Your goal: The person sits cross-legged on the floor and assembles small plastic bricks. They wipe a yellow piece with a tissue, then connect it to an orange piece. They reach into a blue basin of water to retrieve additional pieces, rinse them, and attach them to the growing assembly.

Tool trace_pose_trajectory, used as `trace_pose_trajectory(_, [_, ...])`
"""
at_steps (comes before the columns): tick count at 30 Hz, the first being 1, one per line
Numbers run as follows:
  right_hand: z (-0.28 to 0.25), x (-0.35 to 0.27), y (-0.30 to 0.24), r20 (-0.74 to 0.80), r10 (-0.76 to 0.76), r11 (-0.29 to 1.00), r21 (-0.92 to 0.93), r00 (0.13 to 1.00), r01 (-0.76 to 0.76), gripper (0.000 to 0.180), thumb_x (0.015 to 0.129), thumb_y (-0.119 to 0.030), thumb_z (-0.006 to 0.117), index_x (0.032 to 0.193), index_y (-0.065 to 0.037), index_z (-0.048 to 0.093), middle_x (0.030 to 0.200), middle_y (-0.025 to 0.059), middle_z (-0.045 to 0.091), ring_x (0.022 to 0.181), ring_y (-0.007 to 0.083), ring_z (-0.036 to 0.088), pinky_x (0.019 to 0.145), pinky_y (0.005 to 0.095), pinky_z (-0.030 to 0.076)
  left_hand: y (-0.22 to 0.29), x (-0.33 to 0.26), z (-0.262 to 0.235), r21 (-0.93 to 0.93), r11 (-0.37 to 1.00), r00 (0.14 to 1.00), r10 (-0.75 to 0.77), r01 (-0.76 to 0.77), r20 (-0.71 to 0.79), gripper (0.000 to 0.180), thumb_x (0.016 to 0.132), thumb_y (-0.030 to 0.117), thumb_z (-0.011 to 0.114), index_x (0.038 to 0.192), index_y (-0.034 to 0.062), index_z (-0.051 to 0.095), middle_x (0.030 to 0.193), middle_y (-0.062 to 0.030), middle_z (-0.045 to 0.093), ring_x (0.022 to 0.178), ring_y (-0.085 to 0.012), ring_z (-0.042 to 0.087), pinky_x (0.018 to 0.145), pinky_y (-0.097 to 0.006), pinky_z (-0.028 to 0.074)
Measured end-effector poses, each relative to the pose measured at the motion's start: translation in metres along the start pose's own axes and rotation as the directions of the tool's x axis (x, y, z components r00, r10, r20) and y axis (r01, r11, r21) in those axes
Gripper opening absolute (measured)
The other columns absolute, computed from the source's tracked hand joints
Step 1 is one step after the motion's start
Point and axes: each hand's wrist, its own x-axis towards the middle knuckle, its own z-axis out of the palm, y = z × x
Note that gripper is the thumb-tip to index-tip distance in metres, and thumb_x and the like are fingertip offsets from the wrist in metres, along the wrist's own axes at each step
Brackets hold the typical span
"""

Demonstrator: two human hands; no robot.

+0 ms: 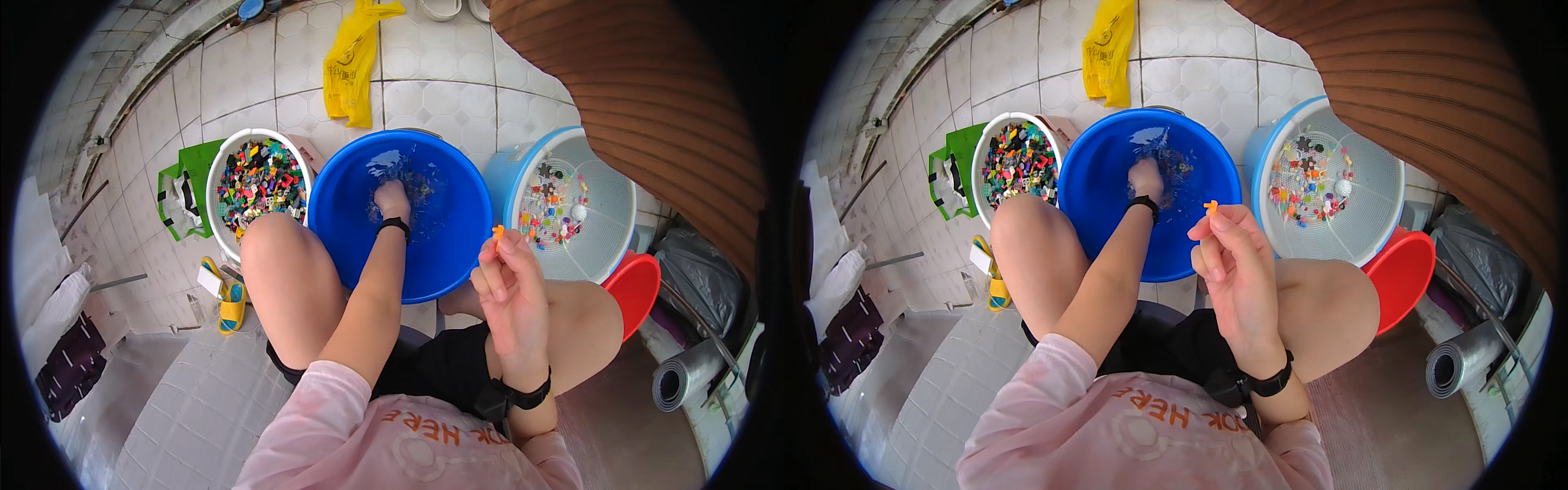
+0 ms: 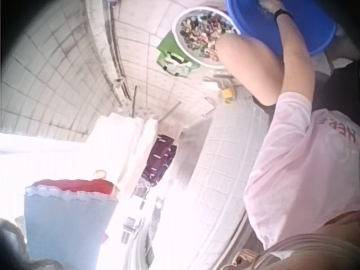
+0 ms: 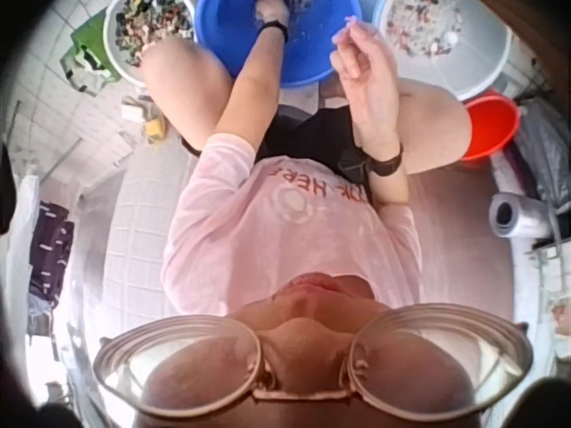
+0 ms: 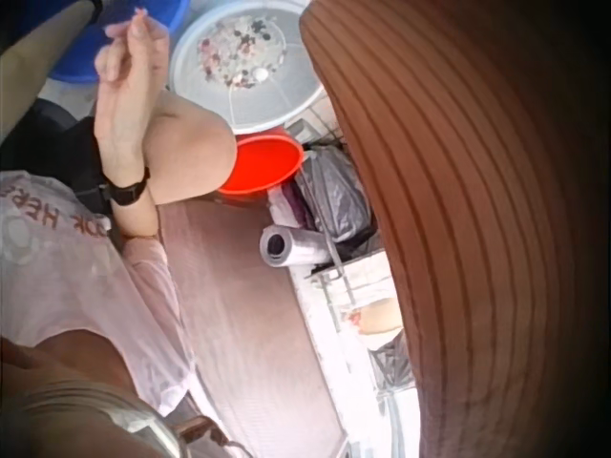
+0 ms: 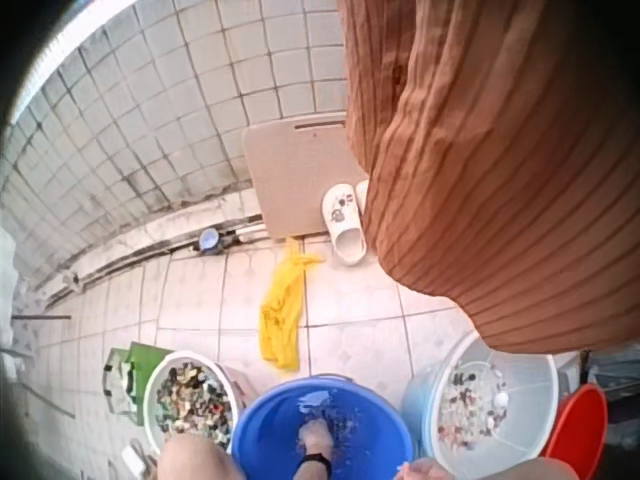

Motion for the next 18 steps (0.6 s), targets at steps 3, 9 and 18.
trace_pose_trajectory(3, [-0.001, -0.001, -0.001, 0.025, 0.010, 1.000, 0.001, 1.000, -0.010, 0.011, 0.096, -0.013, 0.052, 0.094, -0.004, 0.056, 0.084, 0.0077, 0.063, 0.053, 0.0029, 0.037, 0.053, 0.0210, 0.030, -0.004, 0.003, -0.005, 0.098, 0.995, 0.997, -0.013, 0.006, 0.077, 0.008, 0.084, 0.010, 0.065, 0.081, 0.0111, 0.072, 0.084, -0.0078, 0.071, 0.077, -0.0228, 0.071, 0.057, -0.032, 0.054])
trace_pose_trajectory(9, [-0.006, -0.001, -0.002, 0.023, -0.007, 1.000, 0.015, 1.000, 0.007, 0.010, 0.096, -0.013, 0.052, 0.095, -0.004, 0.056, 0.084, 0.0080, 0.063, 0.052, 0.0032, 0.037, 0.053, 0.0208, 0.030, -0.009, 0.003, -0.004, 0.100, 0.995, 0.995, -0.002, -0.008, 0.101, 0.012, 0.087, 0.013, 0.061, 0.087, 0.0124, 0.073, 0.094, -0.0072, 0.072, 0.086, -0.0235, 0.071, 0.065, -0.034, 0.056])
trace_pose_trajectory(18, [-0.002, -0.004, -0.002, 0.051, 0.014, 1.000, 0.003, 0.999, -0.014, 0.010, 0.095, -0.012, 0.053, 0.091, -0.003, 0.056, 0.084, 0.0065, 0.064, 0.050, 0.0022, 0.035, 0.051, 0.0201, 0.029, -0.016, -0.006, -0.022, -0.172, 0.985, 0.980, 0.002, 0.032, 0.197, 0.014, 0.084, 0.021, 0.067, 0.088, 0.0095, 0.074, 0.094, -0.0130, 0.071, 0.092, -0.0270, 0.068, 0.075, -0.040, 0.054])
